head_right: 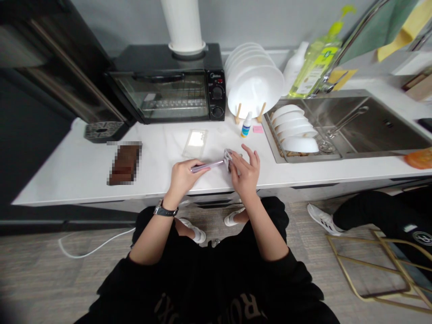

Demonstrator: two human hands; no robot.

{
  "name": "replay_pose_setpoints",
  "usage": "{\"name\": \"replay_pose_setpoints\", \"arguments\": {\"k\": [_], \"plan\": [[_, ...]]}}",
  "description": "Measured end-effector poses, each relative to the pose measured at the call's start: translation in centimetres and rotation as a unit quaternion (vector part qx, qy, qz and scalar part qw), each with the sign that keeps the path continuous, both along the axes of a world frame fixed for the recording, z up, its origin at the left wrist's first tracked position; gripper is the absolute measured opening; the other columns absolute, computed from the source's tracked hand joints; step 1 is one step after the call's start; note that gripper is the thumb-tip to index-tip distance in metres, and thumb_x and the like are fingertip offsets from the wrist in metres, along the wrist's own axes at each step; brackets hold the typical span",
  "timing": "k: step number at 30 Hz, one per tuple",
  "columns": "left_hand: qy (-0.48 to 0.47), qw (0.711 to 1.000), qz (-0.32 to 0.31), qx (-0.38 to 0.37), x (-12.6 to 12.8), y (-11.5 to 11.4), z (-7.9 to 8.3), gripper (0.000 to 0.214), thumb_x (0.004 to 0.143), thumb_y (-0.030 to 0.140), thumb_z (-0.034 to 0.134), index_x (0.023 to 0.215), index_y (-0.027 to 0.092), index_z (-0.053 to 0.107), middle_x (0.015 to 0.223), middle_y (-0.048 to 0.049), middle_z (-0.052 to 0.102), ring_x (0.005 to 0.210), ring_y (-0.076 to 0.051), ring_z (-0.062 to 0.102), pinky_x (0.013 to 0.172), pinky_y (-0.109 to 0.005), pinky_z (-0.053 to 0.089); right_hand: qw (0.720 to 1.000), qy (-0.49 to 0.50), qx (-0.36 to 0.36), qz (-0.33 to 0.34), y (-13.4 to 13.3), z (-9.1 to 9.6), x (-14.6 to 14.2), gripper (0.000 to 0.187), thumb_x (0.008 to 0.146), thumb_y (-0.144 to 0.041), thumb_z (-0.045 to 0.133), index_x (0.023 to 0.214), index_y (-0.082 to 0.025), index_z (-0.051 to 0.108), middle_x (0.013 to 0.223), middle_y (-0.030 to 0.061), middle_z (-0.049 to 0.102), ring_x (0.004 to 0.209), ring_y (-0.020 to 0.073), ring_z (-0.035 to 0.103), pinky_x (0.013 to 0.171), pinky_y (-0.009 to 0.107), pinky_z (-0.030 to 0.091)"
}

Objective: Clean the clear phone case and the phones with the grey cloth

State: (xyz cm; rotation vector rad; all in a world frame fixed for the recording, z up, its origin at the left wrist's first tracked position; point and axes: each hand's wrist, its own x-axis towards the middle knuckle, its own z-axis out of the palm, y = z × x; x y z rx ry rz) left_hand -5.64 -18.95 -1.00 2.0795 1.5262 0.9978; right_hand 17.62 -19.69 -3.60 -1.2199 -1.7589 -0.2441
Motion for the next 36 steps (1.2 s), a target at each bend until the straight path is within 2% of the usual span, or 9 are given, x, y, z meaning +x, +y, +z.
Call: {"name": "replay_pose_setpoints", "arguments": {"k": [6,10,15,18,21,24,29,32,36], "plan": [[-0.061,0.998,-0.022,-0.028,-0.5,0.7,-0.7,0.014,0.088,0.037,0.086,0.094,0.025,0.084,0.096,-0.0018,0.085,0.086,-0.021,0.076,0.069,-0.027,0.049,1.000,0.001,0.002,-0.008,0.0,-0.1,-0.3,0.030,0.105,-0.021,0.056,0.126,-0.029,0.076,0.126,0.0037,0.082,0.147,0.0294,0.058,0.124,0.060,0.039],[-0.066,0.997,-0.029,-0.034,-0.5,0.8,-0.7,0.014,0.088,0.037,0.085,0.094,0.025,0.084,0.094,-0.0024,0.084,0.085,-0.021,0.075,0.070,-0.028,0.050,1.000,-0.006,0.005,-0.020,-0.2,0.1,-1.1,0.031,0.105,-0.019,0.057,0.126,-0.029,0.076,0.128,0.0035,0.082,0.148,0.0288,0.058,0.125,0.058,0.039],[-0.026,0.999,-0.023,-0.020,-0.3,0.6,-0.2,0.006,0.091,0.029,0.078,0.091,0.024,0.081,0.094,-0.0029,0.084,0.086,-0.020,0.075,0.074,-0.028,0.051,0.999,-0.024,0.007,0.042,-1.2,0.3,-4.9,0.035,0.104,-0.016,0.059,0.132,-0.029,0.074,0.134,0.0014,0.079,0.150,0.0266,0.056,0.127,0.053,0.038],[0.033,0.999,0.011,-0.023,-0.5,0.6,-0.3,0.012,0.090,0.020,0.069,0.081,0.021,0.076,0.085,-0.0064,0.082,0.076,-0.021,0.073,0.067,-0.029,0.047,0.995,-0.040,-0.018,0.086,-1.9,0.5,-7.6,0.035,0.106,-0.018,0.056,0.134,-0.030,0.074,0.137,-0.0017,0.078,0.151,0.0255,0.055,0.130,0.051,0.036],[0.069,0.997,0.035,-0.020,-0.7,0.6,-0.5,0.017,0.090,0.018,0.066,0.075,0.020,0.073,0.078,-0.0099,0.080,0.067,-0.023,0.071,0.063,-0.031,0.044,0.993,-0.046,-0.046,0.099,-2.1,0.6,-8.9,0.034,0.109,-0.022,0.054,0.135,-0.032,0.073,0.139,-0.0040,0.076,0.152,0.0257,0.054,0.132,0.051,0.034],[0.058,0.998,0.023,-0.013,-0.7,0.6,-0.4,0.015,0.091,0.019,0.067,0.077,0.021,0.074,0.084,-0.0080,0.081,0.074,-0.023,0.073,0.066,-0.030,0.047,0.993,-0.051,-0.042,0.098,-1.7,0.6,-7.9,0.034,0.110,-0.023,0.053,0.136,-0.033,0.072,0.139,-0.0039,0.076,0.152,0.0262,0.053,0.133,0.054,0.031],[-0.002,1.000,-0.020,-0.009,-0.4,0.3,-0.1,0.009,0.094,0.031,0.076,0.091,0.024,0.081,0.093,-0.0021,0.083,0.086,-0.019,0.075,0.078,-0.028,0.051,0.998,-0.022,-0.039,0.042,-0.9,0.4,-3.8,0.035,0.108,-0.024,0.055,0.138,-0.032,0.072,0.138,0.0013,0.077,0.154,0.0288,0.051,0.130,0.061,0.033],[-0.016,1.000,-0.026,-0.002,-0.4,0.3,-0.1,0.015,0.094,0.040,0.078,0.094,0.026,0.082,0.094,-0.0020,0.083,0.085,-0.019,0.075,0.077,-0.028,0.051,0.999,-0.004,-0.031,0.013,-0.5,0.3,-1.9,0.033,0.109,-0.024,0.053,0.134,-0.028,0.075,0.136,0.0043,0.078,0.152,0.0316,0.052,0.129,0.063,0.034],[-0.016,1.000,-0.023,-0.006,-0.4,0.3,-0.1,0.014,0.094,0.039,0.080,0.094,0.025,0.082,0.094,-0.0027,0.083,0.084,-0.019,0.074,0.075,-0.028,0.050,1.000,0.015,-0.021,0.006,-0.2,0.0,-1.1,0.034,0.109,-0.025,0.050,0.129,-0.025,0.077,0.132,0.0073,0.079,0.150,0.0332,0.054,0.128,0.063,0.037]]}}
